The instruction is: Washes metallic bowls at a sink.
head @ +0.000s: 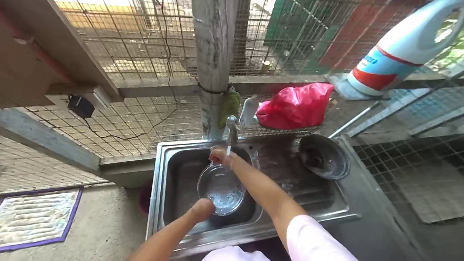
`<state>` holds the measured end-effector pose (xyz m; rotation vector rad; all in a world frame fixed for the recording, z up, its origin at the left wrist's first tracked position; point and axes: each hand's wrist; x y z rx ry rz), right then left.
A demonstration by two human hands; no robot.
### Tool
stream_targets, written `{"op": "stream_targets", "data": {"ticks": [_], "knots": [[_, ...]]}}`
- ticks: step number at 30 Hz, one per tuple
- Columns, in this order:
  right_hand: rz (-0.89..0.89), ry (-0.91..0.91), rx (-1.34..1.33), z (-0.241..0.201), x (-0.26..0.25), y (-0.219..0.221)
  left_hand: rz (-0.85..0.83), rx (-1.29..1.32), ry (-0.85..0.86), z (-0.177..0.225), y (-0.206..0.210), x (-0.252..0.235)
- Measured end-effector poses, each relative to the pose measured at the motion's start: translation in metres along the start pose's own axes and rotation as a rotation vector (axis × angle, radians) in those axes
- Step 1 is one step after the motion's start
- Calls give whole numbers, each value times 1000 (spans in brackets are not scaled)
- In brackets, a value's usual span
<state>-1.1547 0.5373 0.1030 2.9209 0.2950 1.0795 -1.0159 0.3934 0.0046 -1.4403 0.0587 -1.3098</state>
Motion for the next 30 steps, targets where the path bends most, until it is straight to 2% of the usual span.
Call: {"op": "stream_targets", "data": {"ticks": [4,9,12,20,23,26,28,30], "knots": [[-137,74,-128,-6,-4,-4,-72,-165,108,4,-10,-6],[-86,81,-237,-21,0,6,-122,-241,155,16,-16,-7],[-11,122,-135,-27,-7,15,-139,-264,152,20,-20,-7],[-139,202,67,-25,-5,4,-111,-276,167,17,-13,-7],[-193,176,130,-26,14,-7,2,-302,247,9,-8,-4],[-282,85,166,-23,31,-17,290,-250,376,1,-18,7],[-312,17,154,-24,43,-19,473,-162,383,2,-47,16],[-328,-42,124,-23,49,-24,462,-79,311,7,-88,24]]}}
Point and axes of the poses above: each hand's wrist, its own x-axis away from the middle knuckle, its own y-axis out of the palm, z = x × y, and after that the axes turned 11 degrees about -x, right-handed
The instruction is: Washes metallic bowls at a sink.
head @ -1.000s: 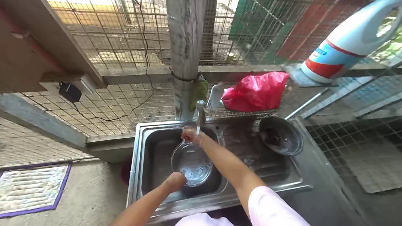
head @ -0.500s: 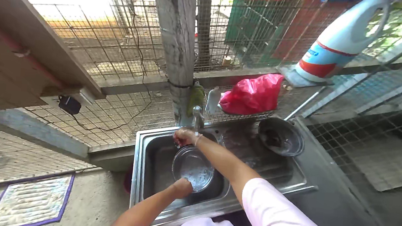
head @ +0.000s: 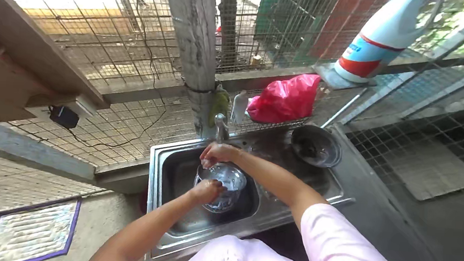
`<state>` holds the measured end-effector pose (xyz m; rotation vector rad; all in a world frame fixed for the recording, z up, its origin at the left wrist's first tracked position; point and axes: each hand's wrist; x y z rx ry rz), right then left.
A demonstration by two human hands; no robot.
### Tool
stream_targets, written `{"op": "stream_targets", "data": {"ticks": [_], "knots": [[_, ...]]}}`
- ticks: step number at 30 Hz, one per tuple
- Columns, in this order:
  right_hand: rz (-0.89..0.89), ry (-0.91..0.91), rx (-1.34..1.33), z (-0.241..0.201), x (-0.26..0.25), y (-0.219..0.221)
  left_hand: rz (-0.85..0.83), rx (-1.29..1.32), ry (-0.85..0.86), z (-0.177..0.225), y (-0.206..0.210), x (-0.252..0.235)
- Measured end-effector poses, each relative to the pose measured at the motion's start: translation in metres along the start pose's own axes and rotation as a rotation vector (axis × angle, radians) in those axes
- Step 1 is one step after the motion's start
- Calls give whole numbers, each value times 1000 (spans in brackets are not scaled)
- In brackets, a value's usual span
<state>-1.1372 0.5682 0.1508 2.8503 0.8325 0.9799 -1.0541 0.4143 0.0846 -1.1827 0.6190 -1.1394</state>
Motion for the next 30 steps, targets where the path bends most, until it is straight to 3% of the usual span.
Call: {"op": "stream_targets", "data": {"ticks": [3,6,9,10,12,14,16,20,21,24,26,30], "knots": [[167,-105,12,-1,13,6,24,41,-125,-10,-40,-19],[381,-332,85,2,23,5,111,83,-243,-28,-64,-39],[648,-372,224,5,41,19,193,237,-370,-32,-79,-51],[723,-463,274,15,46,30,266,347,-422,-31,-79,-52],[809,-857,385,52,37,48,464,761,-583,-21,-79,-54],[757,-1065,490,78,29,54,567,1127,-705,-13,-83,-54],[810,-1002,535,84,25,44,587,1150,-729,-10,-82,-45],[865,-511,355,54,36,7,670,951,-768,-8,-64,-34],[862,-463,394,52,35,11,711,933,-789,-6,-60,-33],[803,-693,756,73,26,50,845,1018,-812,-5,-51,-30],[771,-814,811,79,23,54,904,1084,-815,-6,-46,-24],[746,-502,251,61,32,4,948,1142,-865,-13,-37,-2]]}}
Point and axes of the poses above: each hand's wrist, its own x-axis away from the middle knuckle, its own y-axis out of the palm, z = x × y, and after that the axes turned 11 degrees about -x, right-handed
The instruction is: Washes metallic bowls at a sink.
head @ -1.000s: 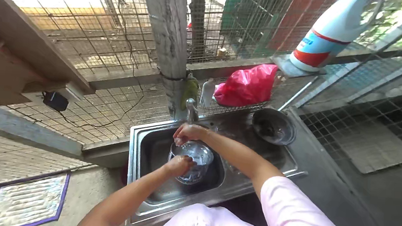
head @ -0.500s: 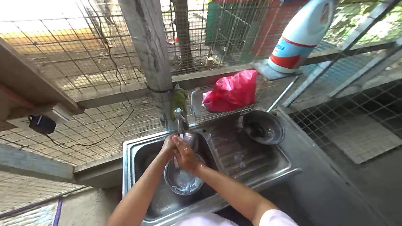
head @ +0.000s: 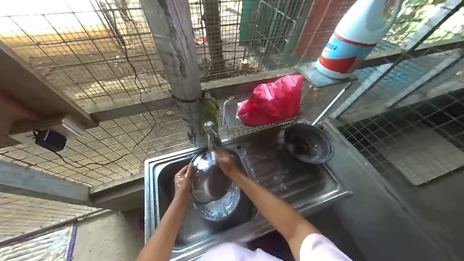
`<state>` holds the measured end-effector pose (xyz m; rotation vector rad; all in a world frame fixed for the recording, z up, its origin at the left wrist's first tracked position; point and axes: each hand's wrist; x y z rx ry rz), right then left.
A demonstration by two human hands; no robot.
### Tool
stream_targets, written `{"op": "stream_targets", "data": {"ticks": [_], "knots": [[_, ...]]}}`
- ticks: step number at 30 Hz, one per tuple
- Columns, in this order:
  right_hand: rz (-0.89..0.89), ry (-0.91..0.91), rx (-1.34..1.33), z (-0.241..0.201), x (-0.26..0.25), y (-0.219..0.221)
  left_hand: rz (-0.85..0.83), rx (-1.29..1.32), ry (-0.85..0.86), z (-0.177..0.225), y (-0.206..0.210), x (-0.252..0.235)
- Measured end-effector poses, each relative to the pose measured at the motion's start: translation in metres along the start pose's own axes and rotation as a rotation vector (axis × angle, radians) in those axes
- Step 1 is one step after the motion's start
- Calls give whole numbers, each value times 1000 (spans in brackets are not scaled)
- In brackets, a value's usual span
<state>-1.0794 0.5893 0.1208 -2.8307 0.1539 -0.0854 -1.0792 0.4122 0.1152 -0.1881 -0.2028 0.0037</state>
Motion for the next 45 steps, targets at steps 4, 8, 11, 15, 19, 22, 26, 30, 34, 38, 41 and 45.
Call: {"op": "stream_targets", "data": {"ticks": [4,8,11,15,19,22,26,30,34,38,41,45], "knots": [[18,304,-468,44,3,-21,51,103,-77,-28,-16,-25],[173,356,-545,33,27,-17,-35,69,-157,-53,-10,-55],[288,289,-378,12,38,-10,-203,-70,-302,-24,17,-69],[335,217,-165,1,43,-10,-436,-821,-41,44,63,-63],[358,176,-135,-5,47,-5,-471,-1090,152,62,88,-44],[314,154,-140,-10,57,3,-602,-949,65,49,66,-64],[324,169,-176,-12,48,8,-457,-1013,182,51,77,-40],[268,222,-176,-15,42,8,-362,-797,210,39,67,-29],[182,267,-225,-23,27,11,-328,-583,-28,24,50,-32],[136,339,-436,-39,2,25,-415,-150,-233,27,40,14],[-169,252,-309,-23,21,53,-303,127,-323,0,29,15],[-661,-146,339,30,59,37,-117,334,-343,-19,-2,-9]]}}
Point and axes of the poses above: each hand's wrist, its own x-axis away from the middle knuckle, its own y-axis out of the palm, z = x × y, and after that the axes turned 11 degrees about -x, right-handed
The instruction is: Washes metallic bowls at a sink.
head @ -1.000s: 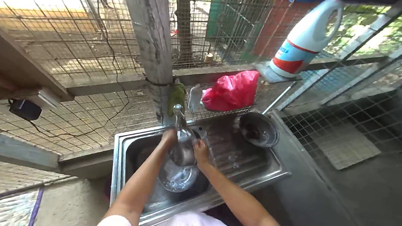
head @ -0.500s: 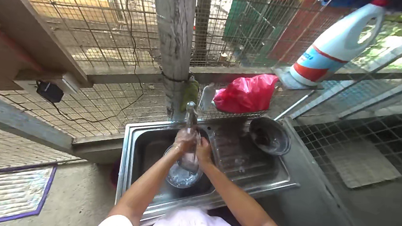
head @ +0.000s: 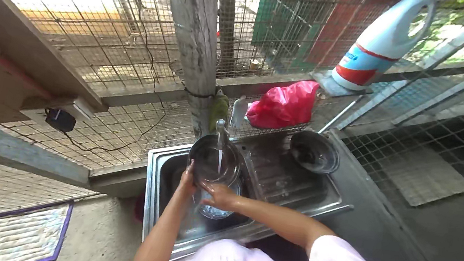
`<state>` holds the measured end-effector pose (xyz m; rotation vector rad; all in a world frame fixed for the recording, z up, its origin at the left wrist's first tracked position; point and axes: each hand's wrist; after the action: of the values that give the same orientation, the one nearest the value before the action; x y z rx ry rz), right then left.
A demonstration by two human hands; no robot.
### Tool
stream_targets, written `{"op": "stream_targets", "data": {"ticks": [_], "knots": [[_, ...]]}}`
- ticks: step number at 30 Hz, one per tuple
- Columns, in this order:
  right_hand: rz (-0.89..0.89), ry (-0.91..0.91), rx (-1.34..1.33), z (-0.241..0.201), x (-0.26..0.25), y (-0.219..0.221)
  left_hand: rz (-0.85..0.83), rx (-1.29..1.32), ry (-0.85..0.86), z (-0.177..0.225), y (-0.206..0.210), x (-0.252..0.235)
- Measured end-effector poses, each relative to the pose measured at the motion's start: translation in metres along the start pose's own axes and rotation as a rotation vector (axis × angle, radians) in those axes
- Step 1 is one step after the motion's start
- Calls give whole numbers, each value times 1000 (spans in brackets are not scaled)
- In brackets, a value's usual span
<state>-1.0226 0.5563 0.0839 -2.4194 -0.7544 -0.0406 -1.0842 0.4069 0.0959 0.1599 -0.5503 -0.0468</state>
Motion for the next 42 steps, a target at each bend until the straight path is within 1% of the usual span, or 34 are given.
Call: {"op": "stream_targets", "data": {"ticks": [1,2,3,4,5,7,8,9,10,12,13,14,15,17,18,19,20,21,22,23,24,26,28,30,31,32,33,34,35,36,37,39,40,42], "knots": [[-63,-64,180,25,7,-7,-37,-11,-32,5,-13,-3],[-85,-106,305,48,12,-18,-77,-48,-61,8,-23,-5],[-92,-107,374,61,14,-29,-96,-86,-95,8,-28,-5],[-110,-59,382,58,12,-38,-77,-106,-129,5,-25,-4],[-112,11,349,42,7,-41,-40,-89,-137,-3,-16,-3],[-65,200,178,-6,-6,-29,24,-9,-85,-23,12,6],[-14,295,77,-27,-12,-18,29,21,-46,-31,25,12],[50,333,4,-37,-14,-7,22,47,-12,-33,31,16],[85,299,-14,-33,-10,3,18,62,6,-31,30,16],[20,95,89,8,9,12,12,60,24,-25,7,11],[-41,13,178,29,18,6,-21,68,35,-23,-9,6],[-68,-27,269,42,23,-5,-42,72,30,-23,-19,2],[-83,-4,316,41,23,-17,-41,68,12,-25,-19,2],[-120,181,272,2,12,-26,7,74,-30,-35,1,13],[-115,253,214,-20,5,-22,13,101,-36,-41,13,20],[-70,275,154,-34,2,-14,24,126,-20,-43,24,26],[-6,239,103,-37,2,-4,58,142,3,-42,30,28],[45,157,60,-29,5,5,83,148,23,-39,27,27],[23,106,37,-16,11,6,71,164,49,-37,16,25],[-40,110,70,-2,16,-2,60,172,80,-35,4,22],[-81,121,161,14,20,-16,53,164,91,-34,-6,19],[-100,171,352,40,16,-48,36,104,30,-34,-9,27],[-49,267,417,48,-4,-64,-9,58,-88,-39,7,39],[72,303,324,42,-26,-48,-25,65,-150,-46,29,40],[139,289,197,35,-33,-31,-31,73,-124,-48,33,37],[206,218,48,27,-36,-9,-20,83,-74,-48,32,33],[231,89,-116,25,-36,10,-9,94,-17,-46,24,27],[187,-34,-224,27,-31,23,23,91,19,-42,14,22],[25,-62,-197,26,-21,20,57,92,35,-38,0,20],[-145,-1,-46,26,-11,7,80,111,39,-35,-15,19],[-235,63,131,31,-4,-8,99,125,31,-33,-25,20],[-268,125,391,55,-3,-35,94,135,-19,-37,-27,27],[-286,136,466,65,-8,-44,98,151,-41,-42,-22,28],[-306,186,486,66,-21,-46,113,198,-23,-45,-15,24]]}}
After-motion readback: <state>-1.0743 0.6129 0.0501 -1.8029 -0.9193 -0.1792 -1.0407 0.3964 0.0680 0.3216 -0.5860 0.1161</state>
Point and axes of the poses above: each hand's wrist, its own x-axis away from the middle knuckle, its own y-axis out of the palm, z = x × y, and after that the axes turned 11 degrees about -x, right-handed
